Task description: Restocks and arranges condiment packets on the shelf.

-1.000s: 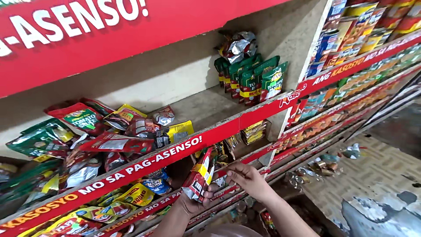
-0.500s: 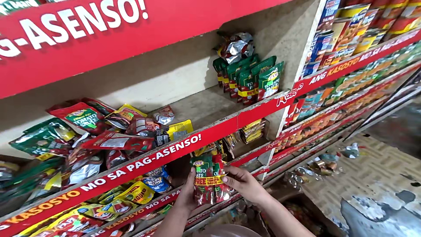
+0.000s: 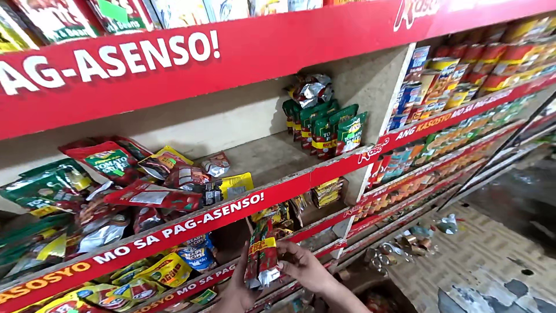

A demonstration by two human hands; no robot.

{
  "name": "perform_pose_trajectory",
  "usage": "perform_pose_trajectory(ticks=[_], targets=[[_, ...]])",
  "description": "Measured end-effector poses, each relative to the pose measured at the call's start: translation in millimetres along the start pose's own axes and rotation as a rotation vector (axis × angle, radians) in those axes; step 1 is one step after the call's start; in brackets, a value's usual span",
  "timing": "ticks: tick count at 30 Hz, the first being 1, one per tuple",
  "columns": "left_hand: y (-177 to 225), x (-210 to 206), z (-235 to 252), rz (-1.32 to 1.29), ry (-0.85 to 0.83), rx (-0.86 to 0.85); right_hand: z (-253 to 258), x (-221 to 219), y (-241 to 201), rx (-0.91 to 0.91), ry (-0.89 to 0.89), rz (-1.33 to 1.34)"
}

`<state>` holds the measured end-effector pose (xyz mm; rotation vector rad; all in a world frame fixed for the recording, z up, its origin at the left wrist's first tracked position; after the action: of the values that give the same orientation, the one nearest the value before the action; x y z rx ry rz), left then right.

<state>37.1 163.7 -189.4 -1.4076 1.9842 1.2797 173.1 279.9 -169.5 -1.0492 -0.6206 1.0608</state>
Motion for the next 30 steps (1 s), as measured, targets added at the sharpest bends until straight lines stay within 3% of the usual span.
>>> perform_pose_trajectory(ticks=[4,7,12,18,21,25,28,30], targets=[[-3,21,-5,0.192,0.141,-0.021,3,3,8,-0.111,0.004,-0.085],[-1,25,-24,0.488,0.084,-0.085,2,2,16,-0.153,-0.045,-0.108],[6,21,-8,0.49,0.353,-0.044,1,-5,29,-0.215,-0.035,-0.108],[20,14,-16,0.746,0.132,0.042,1,-14,34,-0.147,-0.046,-0.207],[24,16,-16,0.728,0.052,0.017,2,-17,30,-0.137,-0.012,-0.203],[18,22,-11,0.608,0.087,-0.094,7,-14,24,-0.138,0.091,-0.183],[14,21,-12,0.631,0.106,-0.151,7,-13,19,-0.281,0.166,-0.026],[11,24,-8,0.67,0.104,-0.193,5,-15,16,-0.347,0.126,-0.039]])
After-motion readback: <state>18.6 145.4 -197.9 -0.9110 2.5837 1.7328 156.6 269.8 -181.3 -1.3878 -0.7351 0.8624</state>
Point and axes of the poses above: each hand's wrist, its own z-axis towards the middle knuckle, its own x-axis out of the back of the hand, y = z × x, the point moved 3 cm from there along z, towards the middle knuckle, and after that the axes turned 8 degrees about x, right-handed, at the moved point
